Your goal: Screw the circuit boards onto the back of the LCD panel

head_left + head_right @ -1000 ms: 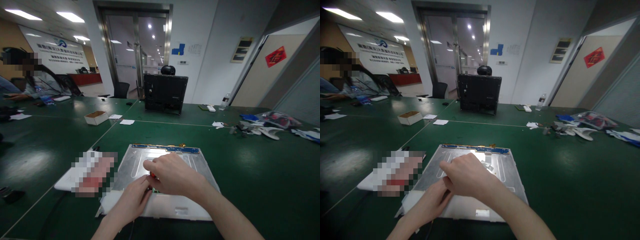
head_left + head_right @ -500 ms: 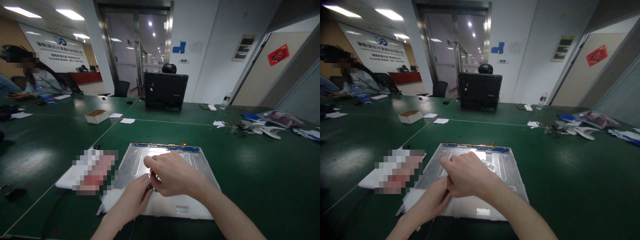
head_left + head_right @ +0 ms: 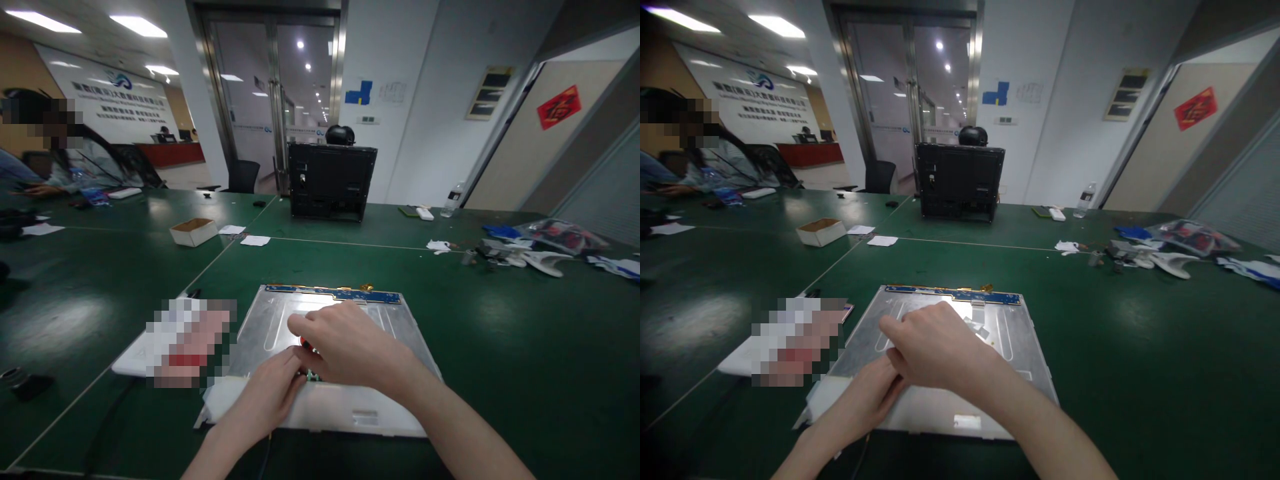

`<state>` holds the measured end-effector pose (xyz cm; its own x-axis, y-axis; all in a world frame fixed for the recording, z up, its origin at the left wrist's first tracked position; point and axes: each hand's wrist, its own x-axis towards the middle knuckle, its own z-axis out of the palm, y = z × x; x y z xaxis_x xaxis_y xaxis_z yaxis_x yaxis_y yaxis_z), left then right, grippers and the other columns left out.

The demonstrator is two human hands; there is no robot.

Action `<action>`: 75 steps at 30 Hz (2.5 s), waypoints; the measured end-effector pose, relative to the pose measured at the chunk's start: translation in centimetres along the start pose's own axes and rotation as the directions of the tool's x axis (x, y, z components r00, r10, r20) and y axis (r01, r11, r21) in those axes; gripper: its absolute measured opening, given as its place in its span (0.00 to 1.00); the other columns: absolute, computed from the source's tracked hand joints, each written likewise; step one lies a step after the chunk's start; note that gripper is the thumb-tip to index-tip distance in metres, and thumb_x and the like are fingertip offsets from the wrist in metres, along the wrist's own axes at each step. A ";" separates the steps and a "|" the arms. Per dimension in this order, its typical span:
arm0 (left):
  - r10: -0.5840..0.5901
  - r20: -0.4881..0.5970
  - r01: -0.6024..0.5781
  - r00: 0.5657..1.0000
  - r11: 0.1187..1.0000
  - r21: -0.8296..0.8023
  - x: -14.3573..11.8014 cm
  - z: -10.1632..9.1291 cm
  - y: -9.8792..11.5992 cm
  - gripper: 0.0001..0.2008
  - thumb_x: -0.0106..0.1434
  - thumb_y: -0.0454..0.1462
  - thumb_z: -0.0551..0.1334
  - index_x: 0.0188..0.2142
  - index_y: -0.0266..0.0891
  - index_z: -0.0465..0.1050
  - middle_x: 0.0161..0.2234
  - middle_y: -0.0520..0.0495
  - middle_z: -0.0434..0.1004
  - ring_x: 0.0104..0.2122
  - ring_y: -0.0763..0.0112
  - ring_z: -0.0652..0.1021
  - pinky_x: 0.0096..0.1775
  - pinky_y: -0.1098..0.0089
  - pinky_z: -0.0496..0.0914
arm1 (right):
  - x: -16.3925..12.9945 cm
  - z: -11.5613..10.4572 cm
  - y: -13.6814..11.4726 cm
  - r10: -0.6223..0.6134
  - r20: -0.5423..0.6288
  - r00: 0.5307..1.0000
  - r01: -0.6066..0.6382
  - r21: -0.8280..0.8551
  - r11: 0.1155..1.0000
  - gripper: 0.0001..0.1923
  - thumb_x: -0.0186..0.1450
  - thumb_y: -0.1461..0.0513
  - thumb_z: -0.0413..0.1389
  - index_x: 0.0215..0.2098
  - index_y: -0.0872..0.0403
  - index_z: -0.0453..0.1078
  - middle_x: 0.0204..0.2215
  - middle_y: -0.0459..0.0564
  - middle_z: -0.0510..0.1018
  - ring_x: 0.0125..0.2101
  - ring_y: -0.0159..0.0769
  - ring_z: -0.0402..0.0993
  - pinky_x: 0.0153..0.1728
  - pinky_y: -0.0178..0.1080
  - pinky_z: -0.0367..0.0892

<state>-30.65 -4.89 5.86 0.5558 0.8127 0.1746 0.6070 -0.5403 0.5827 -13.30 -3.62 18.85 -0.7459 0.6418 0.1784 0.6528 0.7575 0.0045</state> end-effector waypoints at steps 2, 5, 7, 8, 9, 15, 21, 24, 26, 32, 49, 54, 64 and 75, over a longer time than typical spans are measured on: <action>-0.003 0.005 0.003 1.000 1.000 -0.002 0.0 0.0 0.0 0.09 0.63 0.31 0.53 0.42 0.40 0.66 0.42 0.44 0.74 0.42 0.63 0.75 0.42 0.65 0.69 | 0.0 -0.1 0.0 0.007 0.004 1.000 -0.007 0.000 1.000 0.06 0.63 0.60 0.49 0.38 0.53 0.63 0.26 0.45 0.75 0.24 0.31 0.67 0.21 0.37 0.42; -0.004 0.009 0.004 1.000 1.000 -0.006 0.0 0.0 0.1 0.09 0.63 0.30 0.52 0.42 0.39 0.66 0.43 0.44 0.74 0.43 0.63 0.74 0.43 0.65 0.68 | 0.0 -0.1 -0.1 0.010 0.022 1.000 -0.010 -0.006 1.000 0.07 0.63 0.60 0.49 0.38 0.54 0.63 0.26 0.46 0.75 0.24 0.31 0.67 0.21 0.37 0.43; -0.007 0.008 0.007 1.000 1.000 -0.005 0.0 0.0 0.1 0.09 0.62 0.30 0.52 0.42 0.39 0.66 0.42 0.44 0.74 0.42 0.62 0.74 0.43 0.65 0.68 | 0.1 -0.1 -0.1 0.012 0.035 0.999 -0.011 -0.008 1.000 0.07 0.63 0.60 0.49 0.38 0.54 0.63 0.26 0.46 0.75 0.24 0.32 0.67 0.22 0.36 0.44; -0.009 0.007 0.009 1.000 1.000 -0.002 0.0 0.0 0.1 0.09 0.62 0.29 0.52 0.41 0.39 0.66 0.42 0.44 0.74 0.42 0.62 0.74 0.42 0.65 0.69 | 0.1 -0.1 -0.1 0.013 0.041 0.999 -0.013 -0.007 1.000 0.07 0.63 0.60 0.49 0.39 0.54 0.63 0.26 0.47 0.75 0.24 0.32 0.67 0.22 0.36 0.44; -0.011 0.007 0.011 1.000 1.000 0.001 0.0 0.0 0.1 0.09 0.62 0.29 0.52 0.41 0.39 0.66 0.41 0.44 0.74 0.42 0.62 0.74 0.42 0.65 0.69 | 0.0 0.0 -0.1 0.016 0.047 0.999 -0.015 -0.003 1.000 0.07 0.63 0.60 0.49 0.39 0.54 0.63 0.26 0.47 0.75 0.24 0.32 0.67 0.22 0.36 0.45; 0.000 -0.002 0.000 1.000 1.000 0.001 0.0 0.0 0.0 0.09 0.61 0.28 0.53 0.39 0.40 0.66 0.40 0.46 0.74 0.40 0.63 0.74 0.41 0.66 0.68 | -0.1 -0.1 0.1 0.019 0.045 0.999 -0.020 0.027 0.999 0.07 0.62 0.59 0.49 0.37 0.54 0.63 0.28 0.48 0.75 0.25 0.34 0.68 0.21 0.37 0.44; 0.006 -0.014 -0.006 1.000 1.000 -0.011 -0.1 0.1 0.1 0.08 0.62 0.29 0.52 0.39 0.40 0.66 0.39 0.45 0.73 0.39 0.64 0.74 0.40 0.66 0.68 | -0.2 -0.1 0.1 -0.019 0.069 0.997 0.015 0.056 0.998 0.07 0.61 0.61 0.48 0.38 0.54 0.61 0.29 0.47 0.74 0.24 0.32 0.65 0.21 0.37 0.45; 0.005 -0.012 -0.005 1.000 1.000 -0.017 0.0 0.0 0.1 0.09 0.62 0.29 0.52 0.40 0.39 0.66 0.39 0.45 0.73 0.39 0.64 0.74 0.40 0.66 0.68 | -0.2 -0.1 0.1 -0.044 0.075 0.996 0.039 0.062 0.997 0.09 0.59 0.62 0.50 0.39 0.54 0.60 0.30 0.47 0.74 0.25 0.32 0.65 0.21 0.37 0.45; 0.007 -0.004 -0.007 1.000 1.000 -0.017 0.0 0.0 0.1 0.08 0.62 0.29 0.52 0.39 0.39 0.66 0.38 0.45 0.73 0.39 0.64 0.74 0.40 0.66 0.69 | -0.2 -0.2 0.1 -0.059 0.071 0.996 0.054 0.069 0.996 0.11 0.58 0.62 0.51 0.39 0.54 0.60 0.31 0.48 0.74 0.26 0.33 0.65 0.21 0.37 0.44; -0.004 0.015 0.003 1.000 1.000 0.007 0.1 -0.1 0.1 0.08 0.62 0.30 0.52 0.39 0.39 0.65 0.40 0.45 0.73 0.40 0.63 0.74 0.41 0.65 0.68 | -0.2 -0.4 0.0 -0.047 0.084 0.995 0.041 0.066 0.997 0.10 0.58 0.62 0.51 0.39 0.55 0.60 0.30 0.48 0.74 0.25 0.33 0.65 0.21 0.37 0.44; 0.014 0.015 -0.014 1.000 1.000 0.015 0.1 0.1 -0.3 0.10 0.62 0.28 0.52 0.40 0.40 0.66 0.40 0.46 0.73 0.41 0.64 0.74 0.41 0.67 0.68 | -0.1 0.0 0.1 -0.015 0.038 0.999 0.015 0.017 1.000 0.07 0.60 0.62 0.48 0.37 0.54 0.60 0.27 0.46 0.74 0.23 0.32 0.66 0.20 0.37 0.43; -0.009 0.012 0.009 1.000 1.000 0.005 0.0 0.0 -0.1 0.09 0.61 0.29 0.52 0.38 0.40 0.67 0.39 0.46 0.74 0.40 0.64 0.74 0.41 0.66 0.68 | 0.0 0.0 0.1 0.000 0.051 0.999 -0.001 0.012 1.000 0.07 0.62 0.62 0.48 0.38 0.54 0.61 0.27 0.47 0.75 0.24 0.33 0.67 0.21 0.37 0.43; -0.021 0.021 0.021 1.000 1.000 -0.006 -0.1 -0.3 0.4 0.08 0.62 0.30 0.52 0.39 0.40 0.66 0.39 0.46 0.73 0.39 0.65 0.73 0.40 0.66 0.68 | -0.2 -0.4 0.5 0.019 -0.003 1.000 -0.019 0.016 1.000 0.06 0.62 0.60 0.50 0.37 0.53 0.61 0.26 0.45 0.75 0.23 0.31 0.65 0.21 0.36 0.41; -0.016 0.030 0.016 0.999 1.000 -0.015 -0.1 -0.5 0.5 0.09 0.61 0.29 0.52 0.39 0.40 0.66 0.38 0.46 0.72 0.38 0.65 0.72 0.39 0.66 0.67 | -0.5 -0.7 0.8 0.030 0.001 1.000 -0.030 0.059 0.998 0.08 0.63 0.59 0.50 0.39 0.54 0.63 0.29 0.47 0.76 0.25 0.31 0.66 0.22 0.36 0.41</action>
<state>-30.71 -5.12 6.52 0.5631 0.8142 0.1412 0.6073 -0.5236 0.5976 -12.31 -3.37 19.48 -0.7259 0.6645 0.1776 0.6662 0.7435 -0.0586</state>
